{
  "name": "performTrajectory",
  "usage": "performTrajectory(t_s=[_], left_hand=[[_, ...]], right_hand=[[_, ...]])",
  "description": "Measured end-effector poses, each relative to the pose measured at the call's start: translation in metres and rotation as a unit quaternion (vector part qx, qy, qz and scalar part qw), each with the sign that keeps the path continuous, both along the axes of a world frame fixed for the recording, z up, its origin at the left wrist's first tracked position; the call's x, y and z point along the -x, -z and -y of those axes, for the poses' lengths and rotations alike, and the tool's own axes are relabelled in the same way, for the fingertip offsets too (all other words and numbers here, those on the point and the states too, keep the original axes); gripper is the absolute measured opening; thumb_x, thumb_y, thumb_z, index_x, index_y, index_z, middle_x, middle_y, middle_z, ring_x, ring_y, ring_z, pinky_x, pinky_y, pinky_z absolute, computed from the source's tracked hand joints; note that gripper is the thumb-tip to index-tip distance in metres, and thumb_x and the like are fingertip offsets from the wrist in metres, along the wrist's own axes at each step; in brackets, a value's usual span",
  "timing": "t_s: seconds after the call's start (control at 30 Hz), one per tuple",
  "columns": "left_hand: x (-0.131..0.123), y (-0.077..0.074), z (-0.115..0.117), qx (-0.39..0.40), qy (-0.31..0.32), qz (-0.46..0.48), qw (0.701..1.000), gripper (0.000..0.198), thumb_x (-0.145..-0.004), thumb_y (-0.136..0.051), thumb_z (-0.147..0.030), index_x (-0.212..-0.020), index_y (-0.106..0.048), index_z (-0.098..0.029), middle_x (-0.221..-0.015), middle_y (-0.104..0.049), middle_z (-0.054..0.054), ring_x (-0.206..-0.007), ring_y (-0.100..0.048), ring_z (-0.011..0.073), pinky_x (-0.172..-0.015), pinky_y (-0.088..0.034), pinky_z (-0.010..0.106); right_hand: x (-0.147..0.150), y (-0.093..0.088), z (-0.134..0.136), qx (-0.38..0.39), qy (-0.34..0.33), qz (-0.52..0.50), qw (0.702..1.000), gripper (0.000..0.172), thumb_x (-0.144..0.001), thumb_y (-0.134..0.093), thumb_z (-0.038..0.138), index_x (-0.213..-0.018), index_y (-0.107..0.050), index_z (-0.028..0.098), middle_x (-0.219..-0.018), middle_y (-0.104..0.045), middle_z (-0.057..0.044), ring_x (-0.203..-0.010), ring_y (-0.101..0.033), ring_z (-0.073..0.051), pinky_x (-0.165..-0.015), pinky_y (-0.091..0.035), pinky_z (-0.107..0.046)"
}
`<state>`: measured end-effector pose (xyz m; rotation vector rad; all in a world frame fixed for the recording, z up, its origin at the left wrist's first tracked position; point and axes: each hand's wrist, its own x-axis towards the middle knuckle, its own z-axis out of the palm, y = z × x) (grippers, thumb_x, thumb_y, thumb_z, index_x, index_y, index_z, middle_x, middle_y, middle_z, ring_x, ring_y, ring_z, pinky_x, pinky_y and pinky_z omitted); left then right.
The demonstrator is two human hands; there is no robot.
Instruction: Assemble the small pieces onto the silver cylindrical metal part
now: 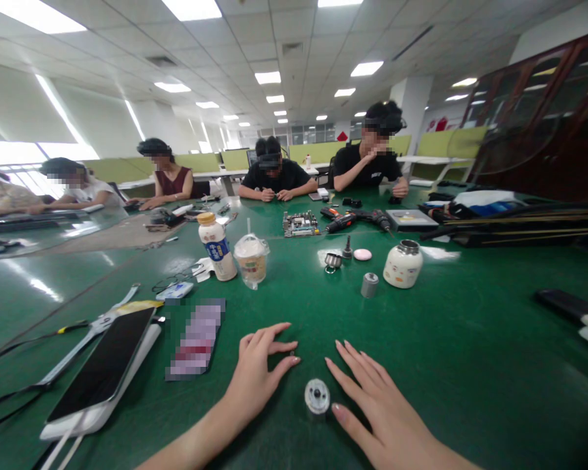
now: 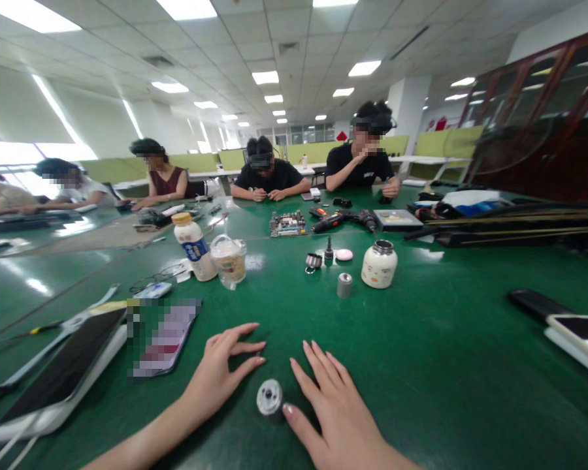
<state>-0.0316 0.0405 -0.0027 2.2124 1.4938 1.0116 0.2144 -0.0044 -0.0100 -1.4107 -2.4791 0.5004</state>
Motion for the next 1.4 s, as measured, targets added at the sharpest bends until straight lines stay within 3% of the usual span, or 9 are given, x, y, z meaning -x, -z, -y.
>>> performTrajectory(t_s=[0.1, 0.2, 0.4, 0.5, 0.63, 0.77, 0.97, 1.23, 1.4], left_hand=[[0.002, 0.010, -0.005, 0.020, 0.004, -0.018, 1.000, 0.060, -0.082, -0.072, -0.033, -0.133, -0.042, -0.025, -0.098, -0.078, 0.005, -0.118, -0.057, 0.0305, -0.099, -0.029, 0.056], [0.002, 0.011, -0.007, 0.014, 0.003, -0.016, 1.000, 0.054, -0.084, -0.070, -0.032, -0.131, -0.045, -0.024, -0.092, -0.079, 0.004, -0.117, -0.059, 0.0297, -0.099, -0.029, 0.055], [-0.007, -0.008, 0.009, -0.043, -0.003, 0.077, 0.996, 0.034, -0.085, -0.068, -0.025, -0.115, -0.051, -0.023, -0.094, -0.077, 0.003, -0.105, -0.065, 0.0255, -0.095, -0.039, 0.047], [-0.014, -0.018, 0.027, -0.071, 0.043, 0.116, 0.990, 0.036, -0.084, -0.068, -0.021, -0.114, -0.048, -0.023, -0.091, -0.076, 0.002, -0.099, -0.066, 0.0222, -0.092, -0.042, 0.041], [-0.019, -0.021, 0.041, -0.071, 0.124, 0.094, 0.985, 0.040, -0.082, -0.068, -0.015, -0.115, -0.048, -0.023, -0.086, -0.075, 0.001, -0.098, -0.064, 0.0211, -0.091, -0.043, 0.038], [-0.019, -0.021, 0.043, -0.052, 0.138, 0.091, 0.985, 0.035, -0.082, -0.066, -0.013, -0.111, -0.052, -0.024, -0.091, -0.074, 0.002, -0.101, -0.064, 0.0221, -0.091, -0.046, 0.038], [-0.013, -0.027, 0.046, -0.072, 0.201, 0.084, 0.973, 0.058, -0.084, -0.047, -0.010, -0.139, -0.034, -0.025, -0.130, -0.061, 0.011, -0.123, -0.054, 0.0275, -0.102, -0.039, 0.047], [-0.021, -0.023, 0.043, -0.093, 0.136, 0.076, 0.983, 0.056, -0.079, -0.064, -0.012, -0.127, -0.039, -0.026, -0.089, -0.072, 0.002, -0.091, -0.063, 0.0235, -0.088, -0.044, 0.042], [-0.017, -0.026, 0.047, -0.089, 0.184, 0.071, 0.976, 0.064, -0.080, -0.051, -0.009, -0.139, -0.031, -0.025, -0.116, -0.069, 0.008, -0.114, -0.058, 0.0273, -0.098, -0.041, 0.047]], right_hand=[[0.000, 0.000, 0.000, -0.004, 0.000, -0.008, 1.000, 0.059, -0.097, -0.036, 0.057, -0.149, -0.031, 0.031, -0.159, -0.018, -0.005, -0.146, -0.018, -0.031, -0.116, -0.024, -0.057], [0.000, 0.001, 0.000, -0.009, -0.001, -0.022, 1.000, 0.058, -0.097, -0.039, 0.056, -0.148, -0.033, 0.031, -0.159, -0.019, -0.004, -0.146, -0.019, -0.031, -0.117, -0.024, -0.056], [0.000, 0.001, 0.000, 0.000, 0.001, -0.010, 1.000, 0.059, -0.097, -0.037, 0.057, -0.149, -0.032, 0.030, -0.159, -0.017, -0.005, -0.146, -0.017, -0.031, -0.116, -0.023, -0.057], [0.000, 0.001, 0.000, 0.000, -0.001, -0.007, 1.000, 0.059, -0.097, -0.038, 0.057, -0.149, -0.031, 0.030, -0.159, -0.017, -0.005, -0.146, -0.017, -0.032, -0.116, -0.023, -0.058], [-0.001, 0.004, 0.000, -0.012, -0.001, -0.014, 1.000, 0.058, -0.097, -0.039, 0.056, -0.149, -0.032, 0.030, -0.159, -0.019, -0.005, -0.146, -0.019, -0.031, -0.116, -0.024, -0.057], [-0.002, 0.006, 0.000, -0.019, -0.005, -0.022, 1.000, 0.059, -0.096, -0.041, 0.055, -0.149, -0.032, 0.030, -0.158, -0.020, -0.005, -0.146, -0.020, -0.031, -0.116, -0.025, -0.056], [-0.001, 0.007, 0.000, -0.028, -0.005, -0.031, 0.999, 0.058, -0.096, -0.042, 0.054, -0.149, -0.031, 0.032, -0.159, -0.020, -0.004, -0.145, -0.020, -0.031, -0.117, -0.024, -0.055], [-0.002, 0.006, 0.000, -0.016, -0.005, -0.020, 1.000, 0.059, -0.096, -0.040, 0.056, -0.149, -0.032, 0.031, -0.158, -0.019, -0.005, -0.145, -0.020, -0.032, -0.116, -0.024, -0.056], [-0.002, 0.005, 0.000, -0.017, -0.004, -0.009, 1.000, 0.059, -0.097, -0.038, 0.057, -0.149, -0.030, 0.032, -0.159, -0.017, -0.005, -0.146, -0.019, -0.032, -0.116, -0.025, -0.057]])
